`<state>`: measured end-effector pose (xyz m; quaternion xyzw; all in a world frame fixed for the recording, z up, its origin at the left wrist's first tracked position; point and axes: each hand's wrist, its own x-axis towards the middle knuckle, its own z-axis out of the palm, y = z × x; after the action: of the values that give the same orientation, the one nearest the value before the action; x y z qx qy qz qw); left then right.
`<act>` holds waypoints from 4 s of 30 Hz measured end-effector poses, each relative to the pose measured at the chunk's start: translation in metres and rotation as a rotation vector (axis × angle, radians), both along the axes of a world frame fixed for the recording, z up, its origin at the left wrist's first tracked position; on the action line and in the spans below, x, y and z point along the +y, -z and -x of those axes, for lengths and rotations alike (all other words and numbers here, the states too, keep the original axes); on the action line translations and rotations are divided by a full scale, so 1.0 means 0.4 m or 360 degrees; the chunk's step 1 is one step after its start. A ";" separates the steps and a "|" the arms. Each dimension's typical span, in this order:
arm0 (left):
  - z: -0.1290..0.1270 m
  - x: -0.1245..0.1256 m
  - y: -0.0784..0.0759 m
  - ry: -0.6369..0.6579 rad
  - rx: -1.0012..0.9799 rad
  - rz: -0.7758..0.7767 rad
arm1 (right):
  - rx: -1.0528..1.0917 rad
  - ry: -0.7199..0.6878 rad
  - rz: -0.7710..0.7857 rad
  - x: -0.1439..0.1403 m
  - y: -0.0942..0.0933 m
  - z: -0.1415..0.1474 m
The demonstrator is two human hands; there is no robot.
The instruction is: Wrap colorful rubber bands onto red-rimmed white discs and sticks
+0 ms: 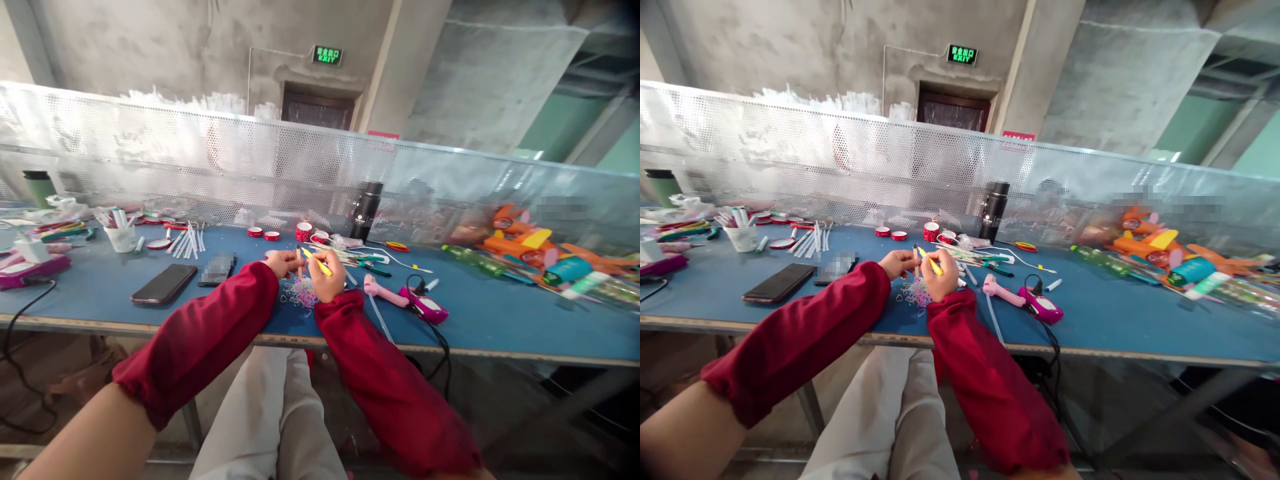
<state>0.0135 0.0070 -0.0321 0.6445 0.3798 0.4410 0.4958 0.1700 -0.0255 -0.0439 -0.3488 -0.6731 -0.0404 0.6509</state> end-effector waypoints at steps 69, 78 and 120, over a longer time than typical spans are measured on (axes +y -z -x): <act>-0.001 -0.010 -0.002 -0.0079 -0.0054 0.0012 | -0.0432 0.0234 -0.0243 -0.015 -0.018 -0.002; 0.003 -0.004 -0.001 -0.0034 -0.0039 -0.0008 | -0.0452 0.0242 -0.0278 -0.016 -0.020 0.004; -0.007 -0.055 -0.019 -0.0383 -0.0002 -0.0177 | -0.0434 0.0337 -0.0290 -0.012 -0.014 0.003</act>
<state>0.0165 -0.0151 -0.0244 0.6206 0.4291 0.5181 0.4030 0.1687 -0.0304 -0.0383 -0.3486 -0.7082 -0.2163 0.5746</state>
